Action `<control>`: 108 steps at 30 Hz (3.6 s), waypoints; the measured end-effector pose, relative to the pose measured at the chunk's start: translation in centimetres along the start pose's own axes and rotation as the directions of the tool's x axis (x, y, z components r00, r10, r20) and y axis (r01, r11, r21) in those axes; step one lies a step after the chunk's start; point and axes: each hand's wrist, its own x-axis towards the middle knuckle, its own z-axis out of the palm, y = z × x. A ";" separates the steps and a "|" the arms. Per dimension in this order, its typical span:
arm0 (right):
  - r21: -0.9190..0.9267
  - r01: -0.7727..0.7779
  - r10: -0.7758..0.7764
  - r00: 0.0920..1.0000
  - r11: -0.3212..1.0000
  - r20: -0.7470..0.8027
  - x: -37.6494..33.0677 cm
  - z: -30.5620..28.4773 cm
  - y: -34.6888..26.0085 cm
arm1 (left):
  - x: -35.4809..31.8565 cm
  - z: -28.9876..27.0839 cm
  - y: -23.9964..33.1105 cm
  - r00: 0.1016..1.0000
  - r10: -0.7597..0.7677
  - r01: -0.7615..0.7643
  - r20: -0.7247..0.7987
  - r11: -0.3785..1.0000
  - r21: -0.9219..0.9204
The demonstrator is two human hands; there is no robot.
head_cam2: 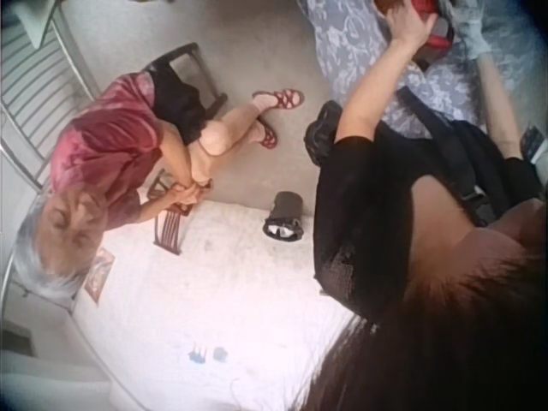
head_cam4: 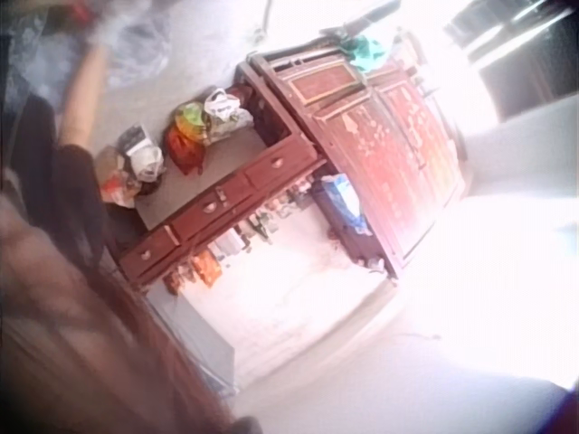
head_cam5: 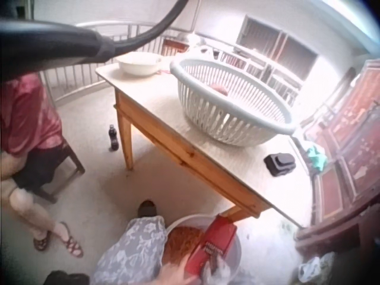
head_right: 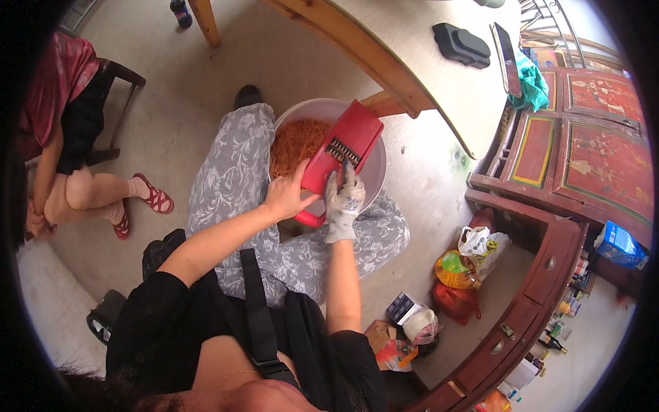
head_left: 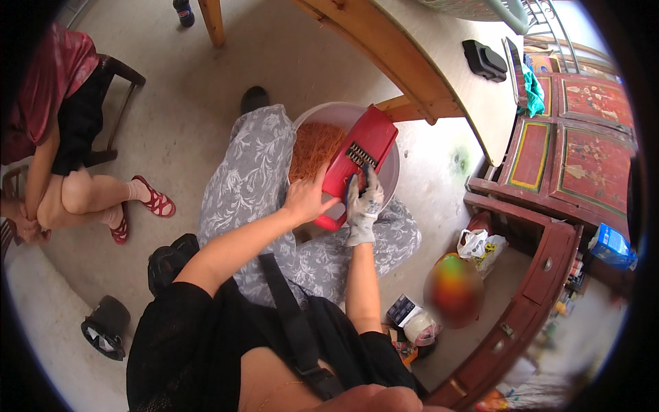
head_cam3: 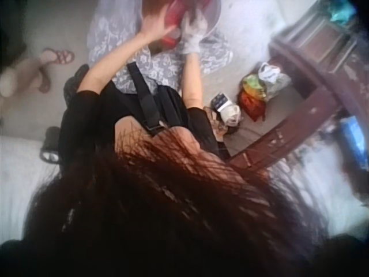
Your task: The person shreds sweet potatoes using a red hand grater into a white bucket.
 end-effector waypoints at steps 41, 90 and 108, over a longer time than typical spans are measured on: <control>-0.255 0.086 -0.052 0.989 0.963 0.138 0.5 -0.1 -0.1 | -0.2 0.1 -0.2 0.998 -0.008 0.009 0.063 1.000 -0.019; -0.356 0.036 -0.020 0.999 0.934 0.049 3.1 0.1 2.1 | -0.2 0.9 -0.2 0.995 0.060 -0.063 -0.078 0.997 -0.034; -0.307 0.098 -0.075 0.993 0.947 0.088 1.5 -0.2 0.0 | -0.5 0.7 -0.4 0.999 0.042 -0.042 -0.014 0.999 0.034</control>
